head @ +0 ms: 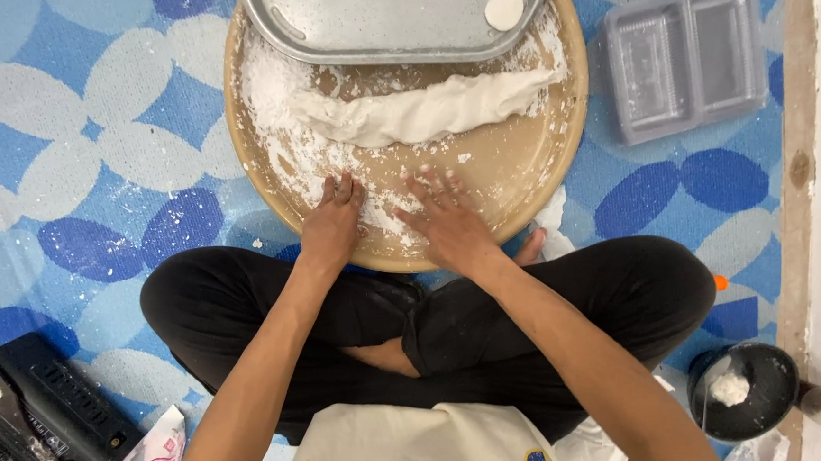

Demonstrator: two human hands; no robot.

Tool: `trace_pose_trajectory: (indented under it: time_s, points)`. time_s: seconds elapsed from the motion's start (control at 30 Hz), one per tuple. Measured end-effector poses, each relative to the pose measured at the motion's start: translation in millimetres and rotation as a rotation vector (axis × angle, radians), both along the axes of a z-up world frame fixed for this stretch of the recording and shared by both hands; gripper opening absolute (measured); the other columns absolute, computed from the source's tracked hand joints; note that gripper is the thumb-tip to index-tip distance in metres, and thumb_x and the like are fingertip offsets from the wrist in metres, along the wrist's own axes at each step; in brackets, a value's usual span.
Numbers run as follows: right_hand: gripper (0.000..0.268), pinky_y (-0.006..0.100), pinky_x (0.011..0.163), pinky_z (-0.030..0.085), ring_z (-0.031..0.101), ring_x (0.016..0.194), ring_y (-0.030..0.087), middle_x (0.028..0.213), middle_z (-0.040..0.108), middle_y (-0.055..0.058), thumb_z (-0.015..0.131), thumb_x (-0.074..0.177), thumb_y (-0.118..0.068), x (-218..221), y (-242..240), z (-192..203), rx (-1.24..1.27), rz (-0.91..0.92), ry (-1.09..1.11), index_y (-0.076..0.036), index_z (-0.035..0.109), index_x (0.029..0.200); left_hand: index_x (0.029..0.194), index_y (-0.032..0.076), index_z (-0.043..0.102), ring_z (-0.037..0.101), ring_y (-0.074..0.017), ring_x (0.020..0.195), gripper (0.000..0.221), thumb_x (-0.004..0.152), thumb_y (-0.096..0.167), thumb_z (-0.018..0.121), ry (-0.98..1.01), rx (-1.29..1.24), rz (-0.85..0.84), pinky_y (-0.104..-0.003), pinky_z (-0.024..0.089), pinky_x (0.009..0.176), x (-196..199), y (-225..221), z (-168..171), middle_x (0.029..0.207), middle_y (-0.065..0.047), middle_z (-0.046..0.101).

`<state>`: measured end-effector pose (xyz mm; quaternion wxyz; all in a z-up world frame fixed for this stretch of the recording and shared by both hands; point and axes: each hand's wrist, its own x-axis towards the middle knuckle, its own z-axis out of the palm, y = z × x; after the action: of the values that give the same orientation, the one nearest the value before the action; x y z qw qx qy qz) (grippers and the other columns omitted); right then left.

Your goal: Portioning a large roll of dough into small uniform discs and arranging them on a metal tray.

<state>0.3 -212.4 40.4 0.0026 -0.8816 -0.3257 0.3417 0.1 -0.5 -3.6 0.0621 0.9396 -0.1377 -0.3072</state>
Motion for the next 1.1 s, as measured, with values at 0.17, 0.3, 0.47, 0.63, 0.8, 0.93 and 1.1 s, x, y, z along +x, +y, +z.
trace_pose_trajectory:
  time_s: [0.17,0.3,0.47,0.63,0.8,0.93,1.1]
  points:
    - [0.071,0.057,0.126,0.014,0.015,0.154,0.042,0.171,0.012,0.014,0.069,0.087,-0.013,-10.9,-8.3,-9.6,0.117,-0.069,-0.018,-0.021,0.047,0.154,0.151,-0.004,0.043,0.034,-0.0444,0.148,0.083,0.082,0.021,0.084,-0.003,-0.029,0.01,-0.05,0.044,0.114,-1.8,-0.5,2.2,0.16,-0.025,0.038]
    - [0.072,0.051,0.125,0.022,0.024,0.153,0.04,0.164,0.029,0.021,0.069,0.081,0.001,-9.9,-23.6,-35.4,0.244,-0.17,-0.017,-0.01,0.051,0.149,0.152,0.0,0.044,0.034,-0.0404,0.149,0.077,0.087,0.021,0.079,-0.02,-0.082,-0.014,-0.047,0.043,0.115,-9.3,-13.1,3.5,0.16,-0.023,0.038]
    - [0.066,0.048,0.124,0.026,0.031,0.15,0.04,0.161,0.034,0.026,0.056,0.087,0.008,-34.1,-20.7,-60.7,0.341,-0.139,-0.008,0.007,0.042,0.151,0.15,-0.01,0.04,0.031,-0.046,0.149,0.058,0.098,0.009,0.056,0.029,-0.252,-0.106,-0.048,0.042,0.116,-39.8,-48.5,2.6,0.158,-0.032,0.036]
    - [0.068,0.051,0.124,0.023,0.025,0.152,0.039,0.164,0.028,0.024,0.056,0.089,-0.003,-21.5,-36.1,-47.8,0.268,-0.194,0.033,0.005,0.037,0.154,0.156,-0.01,0.03,0.023,-0.0438,0.152,0.06,0.106,0.021,0.044,0.085,-0.094,-0.08,-0.048,0.033,0.12,-50.6,-44.7,-5.4,0.163,-0.032,0.024]
    - [0.064,0.053,0.124,0.02,0.024,0.153,0.038,0.166,0.028,0.022,0.05,0.095,-0.009,-18.7,-26.5,-21.2,0.293,-0.118,0.05,0.006,0.034,0.155,0.157,-0.01,0.025,0.014,-0.0447,0.154,0.059,0.112,0.027,0.032,0.213,-0.2,0.005,-0.052,0.024,0.123,-48.8,-50.6,19.4,0.166,-0.031,0.017]
    - [0.066,0.052,0.125,0.015,0.017,0.155,0.035,0.169,0.02,0.016,0.045,0.094,-0.01,-28.7,-37.4,-43.2,0.227,-0.092,0.06,0.0,0.03,0.158,0.158,-0.008,0.021,0.012,-0.0416,0.156,0.07,0.109,0.041,0.032,0.258,-0.013,-0.028,-0.05,0.022,0.124,-53.8,-52.5,21.8,0.167,-0.03,0.012]
    - [0.058,0.052,0.125,0.016,0.018,0.155,0.034,0.168,0.025,0.014,0.042,0.1,-0.011,-25.6,-22.1,-38.4,0.258,-0.012,0.047,-0.001,0.036,0.156,0.161,-0.005,0.018,0.008,-0.0399,0.157,0.066,0.112,0.04,0.024,0.294,-0.006,-0.057,-0.051,0.014,0.126,-47.1,-58.7,27.4,0.169,-0.026,0.007]
